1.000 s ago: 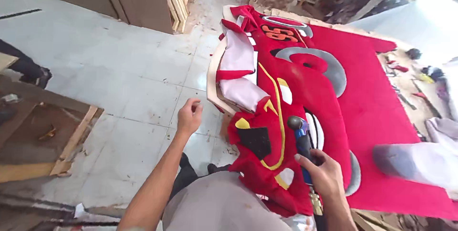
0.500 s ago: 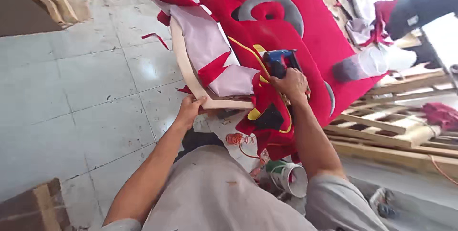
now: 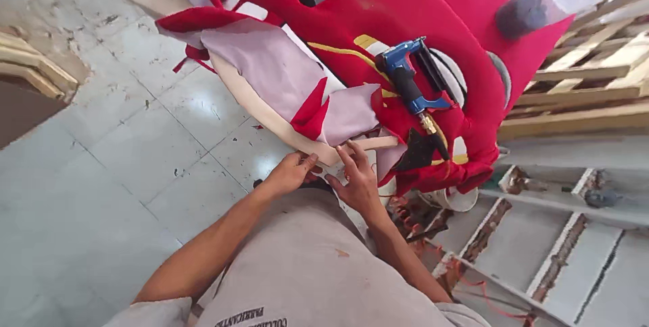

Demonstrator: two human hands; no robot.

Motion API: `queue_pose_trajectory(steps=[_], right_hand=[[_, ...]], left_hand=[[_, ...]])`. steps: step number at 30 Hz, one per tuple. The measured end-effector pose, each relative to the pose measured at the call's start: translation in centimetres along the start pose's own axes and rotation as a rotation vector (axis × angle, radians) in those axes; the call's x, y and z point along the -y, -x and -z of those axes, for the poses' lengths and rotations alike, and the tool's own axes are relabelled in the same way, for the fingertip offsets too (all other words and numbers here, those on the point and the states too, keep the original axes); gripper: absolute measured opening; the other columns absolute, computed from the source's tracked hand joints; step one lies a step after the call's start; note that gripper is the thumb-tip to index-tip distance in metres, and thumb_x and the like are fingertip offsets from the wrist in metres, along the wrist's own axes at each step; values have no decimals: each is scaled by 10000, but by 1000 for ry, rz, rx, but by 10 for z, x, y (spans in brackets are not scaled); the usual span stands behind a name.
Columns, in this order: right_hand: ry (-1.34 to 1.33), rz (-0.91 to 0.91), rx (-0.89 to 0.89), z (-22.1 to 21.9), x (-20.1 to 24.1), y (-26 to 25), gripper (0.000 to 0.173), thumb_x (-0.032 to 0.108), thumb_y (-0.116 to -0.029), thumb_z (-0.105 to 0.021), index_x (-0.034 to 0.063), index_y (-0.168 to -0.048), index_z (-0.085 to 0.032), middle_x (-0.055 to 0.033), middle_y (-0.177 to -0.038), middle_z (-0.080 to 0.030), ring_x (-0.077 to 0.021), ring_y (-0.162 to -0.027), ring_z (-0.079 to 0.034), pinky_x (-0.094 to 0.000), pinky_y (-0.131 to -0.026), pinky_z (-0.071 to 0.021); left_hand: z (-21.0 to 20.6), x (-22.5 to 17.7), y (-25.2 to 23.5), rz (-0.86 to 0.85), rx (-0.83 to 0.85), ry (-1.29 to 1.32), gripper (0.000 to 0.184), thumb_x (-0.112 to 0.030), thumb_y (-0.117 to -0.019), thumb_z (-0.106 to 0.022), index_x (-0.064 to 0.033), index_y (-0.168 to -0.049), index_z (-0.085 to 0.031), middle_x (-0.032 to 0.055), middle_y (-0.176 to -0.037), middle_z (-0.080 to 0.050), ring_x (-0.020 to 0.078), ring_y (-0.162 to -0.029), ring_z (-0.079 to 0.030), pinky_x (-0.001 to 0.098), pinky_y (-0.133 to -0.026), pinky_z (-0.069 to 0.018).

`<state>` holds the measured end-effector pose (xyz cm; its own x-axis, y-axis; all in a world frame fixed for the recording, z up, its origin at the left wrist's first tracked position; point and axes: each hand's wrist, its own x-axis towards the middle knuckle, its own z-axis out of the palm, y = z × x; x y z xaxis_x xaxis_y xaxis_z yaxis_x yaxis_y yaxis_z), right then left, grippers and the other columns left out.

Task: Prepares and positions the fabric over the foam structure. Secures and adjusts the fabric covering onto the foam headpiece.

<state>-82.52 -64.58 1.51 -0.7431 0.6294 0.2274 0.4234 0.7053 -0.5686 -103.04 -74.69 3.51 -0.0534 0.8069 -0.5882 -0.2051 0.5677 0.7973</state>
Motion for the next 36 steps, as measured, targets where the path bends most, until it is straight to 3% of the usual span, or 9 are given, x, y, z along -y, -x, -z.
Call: queue_pose_trajectory(steps=[3,6,10,12,17,20,25,30,36], right_hand=[[86,-34,-167,-34,5,-9,488,398,-901,-769,150,-1315,-696,-216,-1413,-589,-328,-1257,-613,-441,-1015,-552],[183,-81,-263,-51,13,-9,474,399,-905,-757,160,-1309,-698,-193,-1417,-595,-326,-1290,-589,-442,-1051,-524],[231,-101,-384,-67,21,-2,439,271,-898,-757,133,-1311,-698,-227,-1460,-555,-351,-1357,-544,-476,-1098,-501],[236,-152,-378,-74,24,-2,462,258,-906,-732,130,-1346,-677,-212,-1497,-531,-336,-1384,-526,-472,-1113,-492],[262,-322,-272,-74,36,-7,652,485,-931,-614,172,-1499,-547,-149,-1624,-395,-351,-1518,-336,-537,-1206,-362],[340,-368,-264,-83,48,-5,856,730,-887,-537,197,-1554,-472,-154,-1667,-311,-413,-1554,-209,-629,-1226,-243],[399,-335,-419,-98,54,-10,578,536,-978,-581,196,-1445,-612,-160,-1570,-473,-408,-1500,-343,-578,-1193,-342],[410,-347,-455,-102,58,-13,466,401,-1024,-557,192,-1436,-619,-110,-1573,-482,-324,-1503,-375,-504,-1172,-410],[513,-415,-448,-118,79,-35,471,242,-1017,-483,59,-1441,-578,-123,-1563,-493,-330,-1514,-353,-563,-1226,-290]], left_hand=[[48,-28,17,-154,218,-572,452,-383,-1093,-428,-21,-1119,-697,85,-985,-763,188,-910,-745,458,-891,-596],[98,-92,12,-487,-38,-913,332,-283,-1068,-478,-45,-1133,-701,106,-871,-737,245,-799,-731,531,-787,-603],[131,-167,-79,-744,-222,-1243,529,-174,-946,-621,-52,-1450,-517,206,-1385,-603,402,-1318,-547,648,-1068,-420],[131,-174,-125,-736,-156,-1395,730,-275,-876,-689,-67,-1527,-432,236,-1462,-535,437,-1398,-458,691,-1132,-305],[131,-174,-153,-831,57,-1637,336,-287,-986,-599,-36,-1202,-655,205,-1180,-677,408,-1218,-583,624,-1088,-367],[147,-169,-148,-912,151,-1581,253,-215,-1024,-532,-56,-1150,-683,186,-1253,-630,388,-1288,-528,603,-1100,-373],[155,-186,-111,-945,181,-1174,288,-212,-1091,-407,-21,-1120,-620,188,-890,-674,370,-868,-687,596,-787,-529],[181,-156,-27,-1120,295,-1203,309,-216,-1068,-419,-29,-1032,-661,134,-743,-659,315,-693,-680,552,-635,-532],[219,-101,0,-1143,142,-1076,303,-210,-1070,-409,-21,-1040,-644,87,-682,-611,223,-584,-613,452,-553,-516]])
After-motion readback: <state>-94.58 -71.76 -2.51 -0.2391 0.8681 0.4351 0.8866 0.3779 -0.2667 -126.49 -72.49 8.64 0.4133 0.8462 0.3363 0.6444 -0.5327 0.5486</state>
